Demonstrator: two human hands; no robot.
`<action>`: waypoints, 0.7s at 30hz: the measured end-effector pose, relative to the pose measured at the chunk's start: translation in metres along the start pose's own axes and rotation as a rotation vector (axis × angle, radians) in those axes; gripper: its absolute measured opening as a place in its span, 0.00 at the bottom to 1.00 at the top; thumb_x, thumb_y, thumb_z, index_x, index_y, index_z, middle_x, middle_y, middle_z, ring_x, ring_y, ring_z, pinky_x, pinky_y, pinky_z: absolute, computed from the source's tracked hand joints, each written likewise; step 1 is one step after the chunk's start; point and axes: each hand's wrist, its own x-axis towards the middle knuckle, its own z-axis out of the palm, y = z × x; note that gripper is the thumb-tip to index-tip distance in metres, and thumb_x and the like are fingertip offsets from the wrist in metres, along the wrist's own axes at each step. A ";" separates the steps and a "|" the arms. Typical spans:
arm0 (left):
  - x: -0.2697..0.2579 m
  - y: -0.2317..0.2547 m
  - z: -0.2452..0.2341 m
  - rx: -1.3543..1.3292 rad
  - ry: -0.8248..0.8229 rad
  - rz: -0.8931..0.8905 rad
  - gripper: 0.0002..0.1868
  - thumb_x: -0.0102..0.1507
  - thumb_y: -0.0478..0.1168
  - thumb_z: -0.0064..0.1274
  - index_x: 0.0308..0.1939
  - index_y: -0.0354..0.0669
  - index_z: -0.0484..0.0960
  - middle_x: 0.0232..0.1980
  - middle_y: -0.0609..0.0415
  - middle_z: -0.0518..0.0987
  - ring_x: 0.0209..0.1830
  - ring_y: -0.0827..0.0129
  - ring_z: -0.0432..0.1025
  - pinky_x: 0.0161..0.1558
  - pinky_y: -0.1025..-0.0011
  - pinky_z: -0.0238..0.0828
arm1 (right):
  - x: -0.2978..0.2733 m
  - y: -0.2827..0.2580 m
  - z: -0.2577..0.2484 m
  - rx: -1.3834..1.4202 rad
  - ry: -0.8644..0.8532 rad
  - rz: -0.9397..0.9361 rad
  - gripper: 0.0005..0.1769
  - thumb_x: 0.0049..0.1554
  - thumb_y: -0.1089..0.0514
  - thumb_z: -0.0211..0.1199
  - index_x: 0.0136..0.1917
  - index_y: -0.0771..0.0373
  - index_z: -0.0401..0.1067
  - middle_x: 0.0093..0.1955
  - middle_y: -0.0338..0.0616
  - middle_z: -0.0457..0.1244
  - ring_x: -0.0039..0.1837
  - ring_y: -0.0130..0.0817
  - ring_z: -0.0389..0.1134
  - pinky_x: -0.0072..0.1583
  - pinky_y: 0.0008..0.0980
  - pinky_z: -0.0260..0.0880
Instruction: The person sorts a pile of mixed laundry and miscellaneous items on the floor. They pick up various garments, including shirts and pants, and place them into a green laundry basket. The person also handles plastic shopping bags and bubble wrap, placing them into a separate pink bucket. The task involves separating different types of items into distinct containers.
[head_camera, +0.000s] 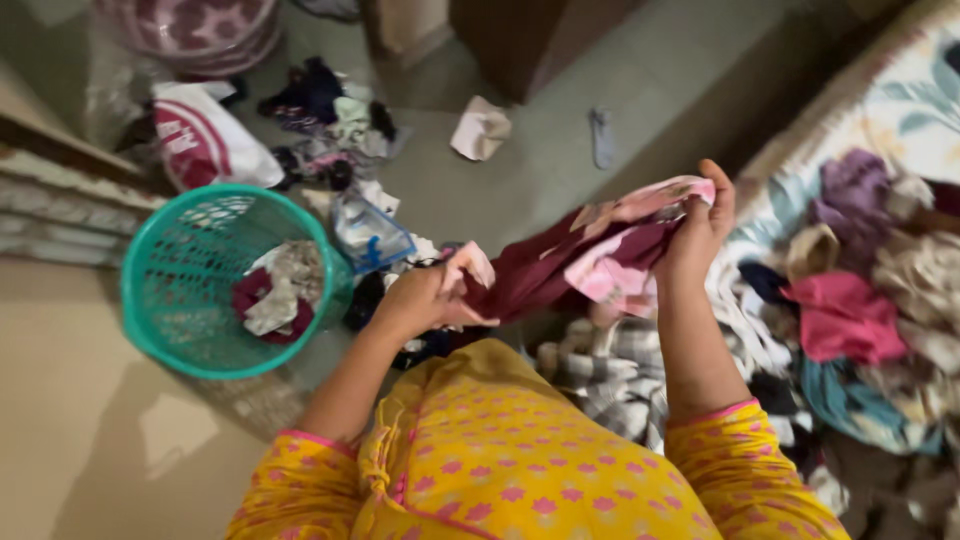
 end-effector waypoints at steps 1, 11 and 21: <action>0.003 -0.014 -0.002 0.002 0.046 -0.038 0.12 0.66 0.46 0.54 0.47 0.45 0.85 0.44 0.40 0.85 0.44 0.49 0.80 0.46 0.54 0.76 | 0.010 0.007 0.014 0.149 0.039 0.071 0.16 0.66 0.63 0.56 0.67 0.61 0.68 0.57 0.39 0.66 0.60 0.29 0.67 0.63 0.30 0.71; 0.070 -0.072 -0.063 -1.017 0.783 -0.071 0.19 0.63 0.22 0.44 0.56 0.36 0.76 0.44 0.62 0.77 0.46 0.75 0.72 0.49 0.76 0.71 | 0.075 0.024 0.099 0.026 -0.239 0.186 0.18 0.64 0.68 0.55 0.67 0.64 0.70 0.59 0.39 0.67 0.60 0.26 0.67 0.62 0.26 0.68; 0.226 -0.089 -0.100 -1.239 0.907 -0.181 0.08 0.69 0.33 0.47 0.49 0.36 0.80 0.40 0.62 0.80 0.37 0.82 0.71 0.39 0.80 0.69 | 0.213 0.061 0.169 -0.865 -0.907 0.180 0.27 0.55 0.61 0.63 0.68 0.51 0.70 0.41 0.46 0.68 0.36 0.33 0.67 0.41 0.34 0.69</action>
